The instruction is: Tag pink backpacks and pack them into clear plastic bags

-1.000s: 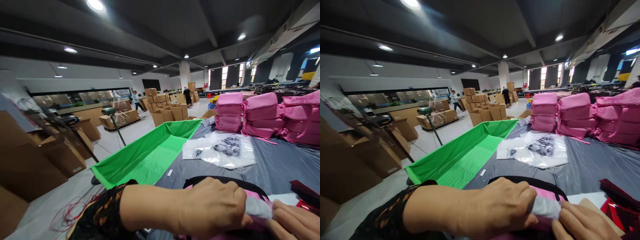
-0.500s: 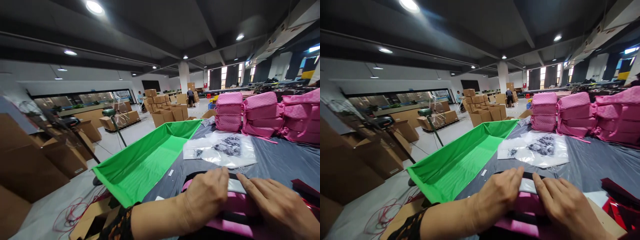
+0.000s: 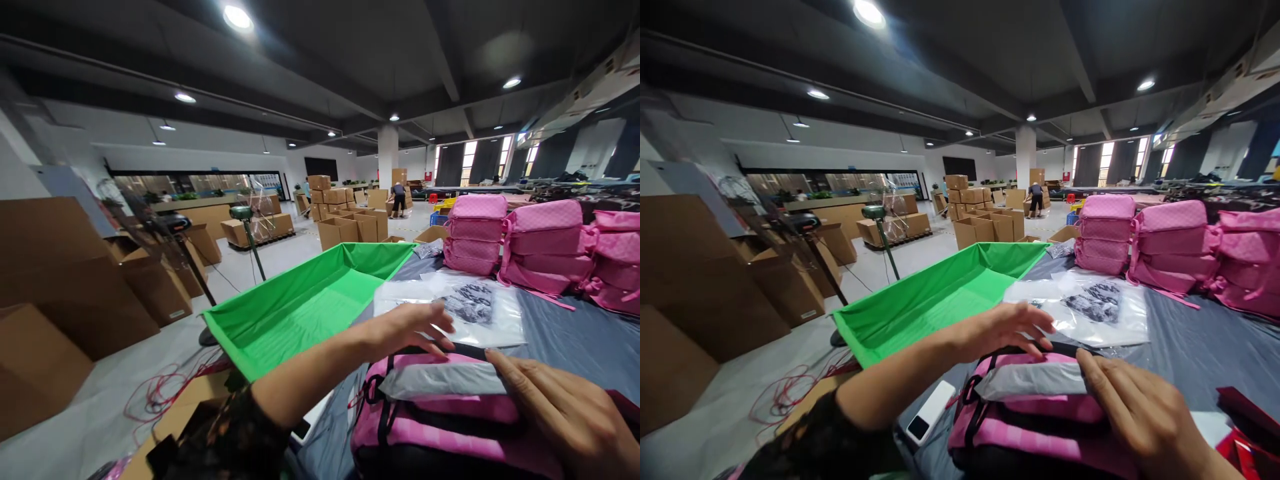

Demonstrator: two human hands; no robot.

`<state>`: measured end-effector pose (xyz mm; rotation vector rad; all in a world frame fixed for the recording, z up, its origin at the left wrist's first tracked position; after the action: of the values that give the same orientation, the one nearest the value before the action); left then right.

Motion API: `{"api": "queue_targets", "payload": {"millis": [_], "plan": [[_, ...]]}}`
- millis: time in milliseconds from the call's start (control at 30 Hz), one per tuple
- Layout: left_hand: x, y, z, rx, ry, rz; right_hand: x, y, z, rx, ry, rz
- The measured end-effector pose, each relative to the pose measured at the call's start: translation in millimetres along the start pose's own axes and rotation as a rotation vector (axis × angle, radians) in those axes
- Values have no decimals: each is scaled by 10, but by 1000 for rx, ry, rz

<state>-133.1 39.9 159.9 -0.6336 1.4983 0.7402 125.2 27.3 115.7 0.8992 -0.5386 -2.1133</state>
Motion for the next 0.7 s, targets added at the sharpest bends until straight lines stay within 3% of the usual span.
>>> {"api": "queue_targets", "payload": {"millis": [100,167,300,400,467,533,700], "plan": [[113,-158,365,227,297,-299,-15,4,155,27,68,41],[216,-323,499,269,386,-376,-18,-4,187,-20,88,60],[371,-564,432,209,403,-452,-17,-13,116,-75,100,62],[347,-603,265,342,391,-438,-54,-46,53,-47,75,105],[272,-549,205,366,313,-415,-103,-118,48,-45,48,171],[196,-446,192,263,210,-355,-166,-243,82,-5,-44,307],[149,-190,206,-75,124,-255,-256,-585,183,248,-520,857]]}}
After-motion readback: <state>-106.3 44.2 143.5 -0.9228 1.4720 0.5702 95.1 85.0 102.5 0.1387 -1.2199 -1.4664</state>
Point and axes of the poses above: each hand's wrist, its own z-axis towards the middle knuckle, its own y-axis out of the back of the hand, x = y × z, the point moved 2 cm from there along z, towards the middle knuckle, and after that the axes turned 5 degrees about x, right-handed, at the moved point
